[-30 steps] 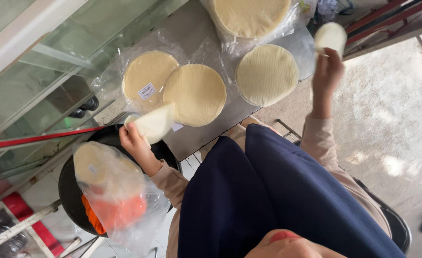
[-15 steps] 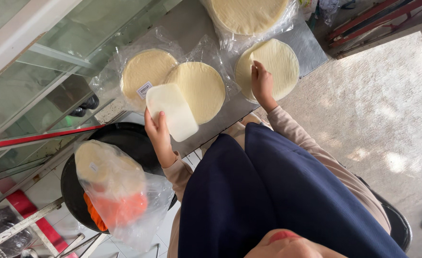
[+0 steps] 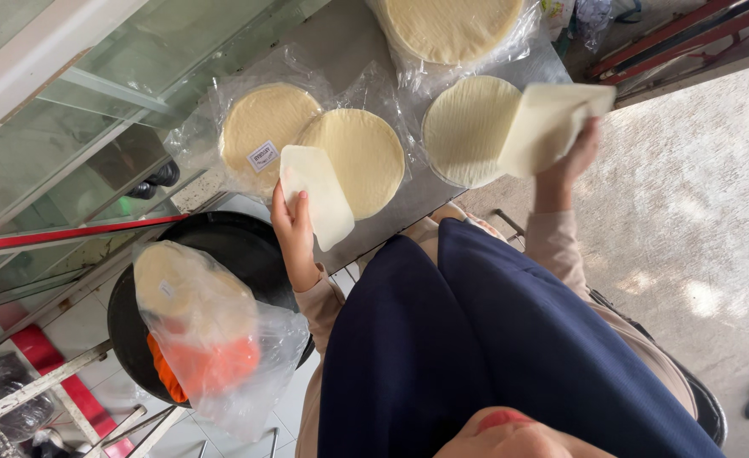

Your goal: The person separates and moves thin, round tortillas from one stack to another on a metal surface by hand.

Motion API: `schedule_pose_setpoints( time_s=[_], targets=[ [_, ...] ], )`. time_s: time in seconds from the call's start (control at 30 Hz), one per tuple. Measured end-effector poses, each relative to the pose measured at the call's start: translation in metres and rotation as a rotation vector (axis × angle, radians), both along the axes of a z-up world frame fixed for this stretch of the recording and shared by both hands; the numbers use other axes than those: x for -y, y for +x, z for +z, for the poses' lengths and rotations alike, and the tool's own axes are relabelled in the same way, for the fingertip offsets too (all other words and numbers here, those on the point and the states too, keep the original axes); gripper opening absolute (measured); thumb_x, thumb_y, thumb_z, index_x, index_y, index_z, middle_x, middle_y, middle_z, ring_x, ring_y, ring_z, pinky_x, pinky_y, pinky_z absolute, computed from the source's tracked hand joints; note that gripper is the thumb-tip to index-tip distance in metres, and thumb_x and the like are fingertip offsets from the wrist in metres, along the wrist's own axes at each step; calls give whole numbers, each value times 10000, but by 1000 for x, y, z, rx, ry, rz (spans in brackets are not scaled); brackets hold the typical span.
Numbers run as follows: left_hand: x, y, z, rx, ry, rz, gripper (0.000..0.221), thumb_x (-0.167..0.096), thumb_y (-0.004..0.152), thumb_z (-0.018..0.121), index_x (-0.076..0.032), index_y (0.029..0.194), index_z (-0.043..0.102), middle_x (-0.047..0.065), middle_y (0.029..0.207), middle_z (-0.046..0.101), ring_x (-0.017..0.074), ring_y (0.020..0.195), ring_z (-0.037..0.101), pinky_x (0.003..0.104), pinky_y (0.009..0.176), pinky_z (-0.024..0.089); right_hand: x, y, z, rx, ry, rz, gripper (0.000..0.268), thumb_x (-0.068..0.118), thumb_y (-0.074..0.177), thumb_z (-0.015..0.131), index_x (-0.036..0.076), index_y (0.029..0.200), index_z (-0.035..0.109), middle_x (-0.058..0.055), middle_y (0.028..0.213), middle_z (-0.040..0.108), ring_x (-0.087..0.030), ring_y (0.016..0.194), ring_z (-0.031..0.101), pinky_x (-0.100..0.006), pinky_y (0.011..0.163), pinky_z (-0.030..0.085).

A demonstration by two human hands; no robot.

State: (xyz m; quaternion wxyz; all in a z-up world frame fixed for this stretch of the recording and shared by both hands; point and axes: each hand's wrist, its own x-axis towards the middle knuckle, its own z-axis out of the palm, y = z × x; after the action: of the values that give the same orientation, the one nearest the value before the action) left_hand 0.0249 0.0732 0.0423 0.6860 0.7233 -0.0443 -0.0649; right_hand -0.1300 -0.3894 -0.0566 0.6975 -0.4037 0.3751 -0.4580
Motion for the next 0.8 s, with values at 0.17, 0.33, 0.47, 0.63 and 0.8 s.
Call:
schedule_pose_setpoints(
  time_s=[0.17, 0.33, 0.47, 0.63, 0.8],
  targets=[
    [7, 0, 5, -26, -30, -20, 459, -52, 1028, 574, 43, 1467, 483, 155, 1384, 618, 189, 1199, 619, 312, 1004, 518, 44, -14, 27, -706, -944, -44, 374, 201, 1159, 422, 82, 1100, 772, -48, 742, 701, -164, 589, 703, -281, 472, 515],
    [18, 2, 5, 52, 58, -49, 450, -51, 1030, 593, 63, 1455, 497, 167, 1409, 614, 205, 1225, 613, 324, 1030, 503, -17, 48, 3, -1018, -1339, 246, 201, 175, 1075, 636, 107, 938, 766, -68, 623, 632, -198, 478, 573, -356, 430, 434],
    [19, 1, 2, 78, 114, -54, 465, -71, 1019, 607, 68, 1449, 499, 173, 1372, 633, 206, 1198, 629, 325, 1017, 513, -80, 68, 3, -856, -1243, 510, 158, 227, 1021, 691, 128, 924, 768, -48, 755, 677, -227, 585, 648, -373, 499, 486],
    [13, -6, -7, 85, 112, -61, 462, -69, 1023, 618, 82, 1442, 494, 183, 1360, 637, 210, 1205, 627, 329, 1028, 507, -105, 56, 22, -884, -1276, 590, 152, 198, 1013, 723, 97, 904, 756, -54, 799, 634, -234, 699, 668, -380, 595, 513],
    [18, -8, -2, 53, 118, -61, 461, -60, 1017, 617, 82, 1438, 496, 184, 1358, 642, 219, 1210, 630, 332, 1028, 505, -115, 44, 26, -859, -1361, 635, 78, 166, 999, 700, 100, 961, 718, -38, 831, 656, -225, 754, 684, -381, 598, 522]
  ],
)
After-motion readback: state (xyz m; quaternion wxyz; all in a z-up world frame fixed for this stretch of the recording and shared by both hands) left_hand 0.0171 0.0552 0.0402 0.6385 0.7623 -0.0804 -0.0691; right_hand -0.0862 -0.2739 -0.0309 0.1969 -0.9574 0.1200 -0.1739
